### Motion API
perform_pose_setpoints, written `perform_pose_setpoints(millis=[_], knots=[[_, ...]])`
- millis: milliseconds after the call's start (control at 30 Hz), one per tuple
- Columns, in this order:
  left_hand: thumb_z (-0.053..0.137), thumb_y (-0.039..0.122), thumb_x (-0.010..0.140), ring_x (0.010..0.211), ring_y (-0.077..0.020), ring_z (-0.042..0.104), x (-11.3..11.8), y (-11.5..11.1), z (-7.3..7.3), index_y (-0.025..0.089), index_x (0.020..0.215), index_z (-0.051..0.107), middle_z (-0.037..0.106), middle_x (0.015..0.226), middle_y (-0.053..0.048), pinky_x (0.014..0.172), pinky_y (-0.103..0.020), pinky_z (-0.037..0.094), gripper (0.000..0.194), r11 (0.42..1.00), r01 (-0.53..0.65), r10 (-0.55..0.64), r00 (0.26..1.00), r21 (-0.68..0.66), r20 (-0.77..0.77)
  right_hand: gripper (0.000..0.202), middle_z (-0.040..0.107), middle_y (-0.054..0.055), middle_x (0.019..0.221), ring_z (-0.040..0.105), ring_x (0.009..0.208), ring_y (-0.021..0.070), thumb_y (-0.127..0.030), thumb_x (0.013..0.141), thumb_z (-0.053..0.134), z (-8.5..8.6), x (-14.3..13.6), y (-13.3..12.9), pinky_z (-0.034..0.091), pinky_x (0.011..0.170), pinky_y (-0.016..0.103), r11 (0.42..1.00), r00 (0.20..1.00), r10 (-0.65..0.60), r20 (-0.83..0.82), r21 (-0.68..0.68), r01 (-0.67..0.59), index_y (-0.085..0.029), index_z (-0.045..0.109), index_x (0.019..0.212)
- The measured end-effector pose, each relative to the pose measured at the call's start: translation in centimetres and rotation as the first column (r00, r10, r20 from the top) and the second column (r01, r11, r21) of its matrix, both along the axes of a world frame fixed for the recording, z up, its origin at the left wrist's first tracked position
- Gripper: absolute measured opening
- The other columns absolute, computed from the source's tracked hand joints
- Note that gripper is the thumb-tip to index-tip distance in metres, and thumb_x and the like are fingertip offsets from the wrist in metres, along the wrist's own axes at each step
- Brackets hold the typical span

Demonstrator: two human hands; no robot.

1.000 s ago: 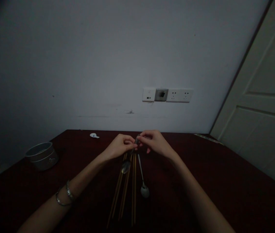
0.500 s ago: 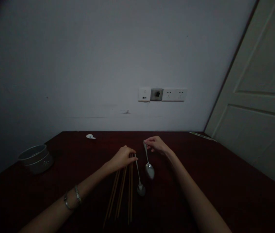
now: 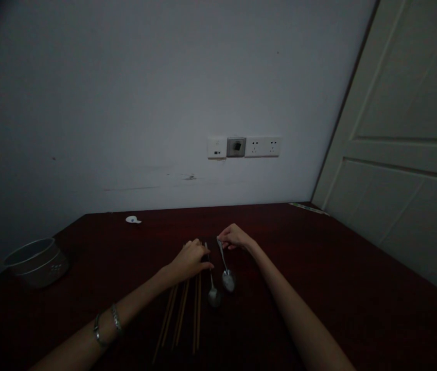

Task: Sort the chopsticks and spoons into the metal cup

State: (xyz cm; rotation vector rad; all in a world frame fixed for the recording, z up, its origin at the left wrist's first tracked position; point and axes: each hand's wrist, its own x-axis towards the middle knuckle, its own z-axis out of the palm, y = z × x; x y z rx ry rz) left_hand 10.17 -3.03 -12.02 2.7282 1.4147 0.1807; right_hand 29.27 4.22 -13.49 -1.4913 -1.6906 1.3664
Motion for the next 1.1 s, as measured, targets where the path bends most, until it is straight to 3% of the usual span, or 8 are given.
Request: perform_pose_setpoints(millis=[167,500,933,1100], knots=[[0.060,0.049,0.072,0.092,-0.0265,0.052,0.1,-0.3,0.0,0.017,0.090,0.066,0.059,0.088,-0.011,0.076,-0.035,0.039,0.037,0.997,0.015,-0.016,1.000,0.081,0.011,0.013,0.059,-0.002,0.048,0.054,0.044,0.0058,-0.024,0.071,0.065,0.4,-0.6,-0.3,0.038,0.036,0.011,1.000,0.999,-0.025,0.046,0.009,0.025,-0.011,0.063,0.070],[0.065,0.045,0.069,0.090,-0.0258,0.052,0.4,-0.8,0.4,0.018,0.087,0.067,0.059,0.086,-0.010,0.077,-0.034,0.037,0.033,0.998,-0.005,0.004,1.000,0.070,0.020,0.010,0.056,-0.003,0.043,0.056,0.041,0.0092,-0.014,0.067,0.066,0.6,-2.0,-0.5,0.045,0.037,0.015,0.995,0.970,-0.074,0.233,0.080,0.056,-0.013,0.057,0.061],[0.064,0.045,0.070,0.093,-0.0265,0.052,0.2,-1.0,0.1,0.019,0.088,0.068,0.060,0.089,-0.010,0.077,-0.035,0.037,0.032,0.999,0.015,-0.017,0.999,0.047,0.047,0.014,0.056,-0.001,0.042,0.057,0.040,0.0123,-0.012,0.066,0.064,0.5,-2.0,-0.7,0.046,0.036,0.019,0.994,0.954,-0.077,0.289,0.094,0.052,-0.015,0.056,0.056],[0.063,0.045,0.071,0.093,-0.0259,0.052,0.2,-1.0,0.2,0.020,0.089,0.068,0.061,0.089,-0.010,0.079,-0.035,0.037,0.031,0.999,0.000,-0.003,0.997,0.035,0.080,0.017,0.058,-0.001,0.043,0.057,0.041,0.0117,-0.021,0.066,0.068,0.3,-1.7,-0.5,0.046,0.038,0.018,0.996,0.961,-0.062,0.270,0.077,0.043,-0.016,0.055,0.057]])
